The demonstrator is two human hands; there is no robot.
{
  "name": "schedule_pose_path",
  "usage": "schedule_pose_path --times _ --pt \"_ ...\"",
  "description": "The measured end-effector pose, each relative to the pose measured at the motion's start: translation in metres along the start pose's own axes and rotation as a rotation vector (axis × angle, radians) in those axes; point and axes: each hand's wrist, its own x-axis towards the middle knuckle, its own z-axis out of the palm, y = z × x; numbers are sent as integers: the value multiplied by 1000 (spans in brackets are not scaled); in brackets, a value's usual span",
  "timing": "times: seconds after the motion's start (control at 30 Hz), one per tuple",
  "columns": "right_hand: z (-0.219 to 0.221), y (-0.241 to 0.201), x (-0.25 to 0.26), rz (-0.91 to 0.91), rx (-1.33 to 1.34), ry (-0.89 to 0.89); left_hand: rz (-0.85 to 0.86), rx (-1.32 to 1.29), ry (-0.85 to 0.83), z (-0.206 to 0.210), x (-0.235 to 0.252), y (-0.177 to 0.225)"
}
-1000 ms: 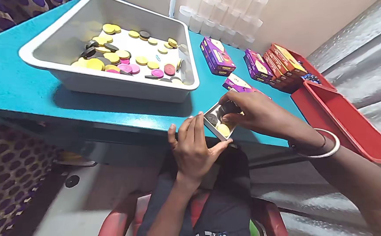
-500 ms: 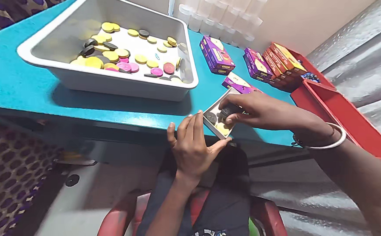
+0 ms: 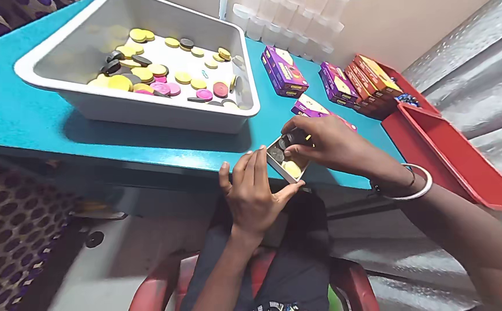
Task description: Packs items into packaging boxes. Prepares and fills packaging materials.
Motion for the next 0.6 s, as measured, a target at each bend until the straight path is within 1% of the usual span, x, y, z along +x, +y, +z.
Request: schedule_pose_path --times 0.17,0.27,0.37,0.47,0.6 --pt "-1 1 1 -15 30 -11 -1 -2 -3 -2 1 -1" --pt "-4 4 -1 -18 65 26 1 -5 -3 -2 1 -2" --pt "-11 9 1 14 5 57 0 -9 -1 -2 1 -3" --pt "-18 17 7 65 -64 -35 -1 -11 6 -1 1 -3" --pt "-20 21 15 82 -30 -121 3 -3 3 -2 1 -3"
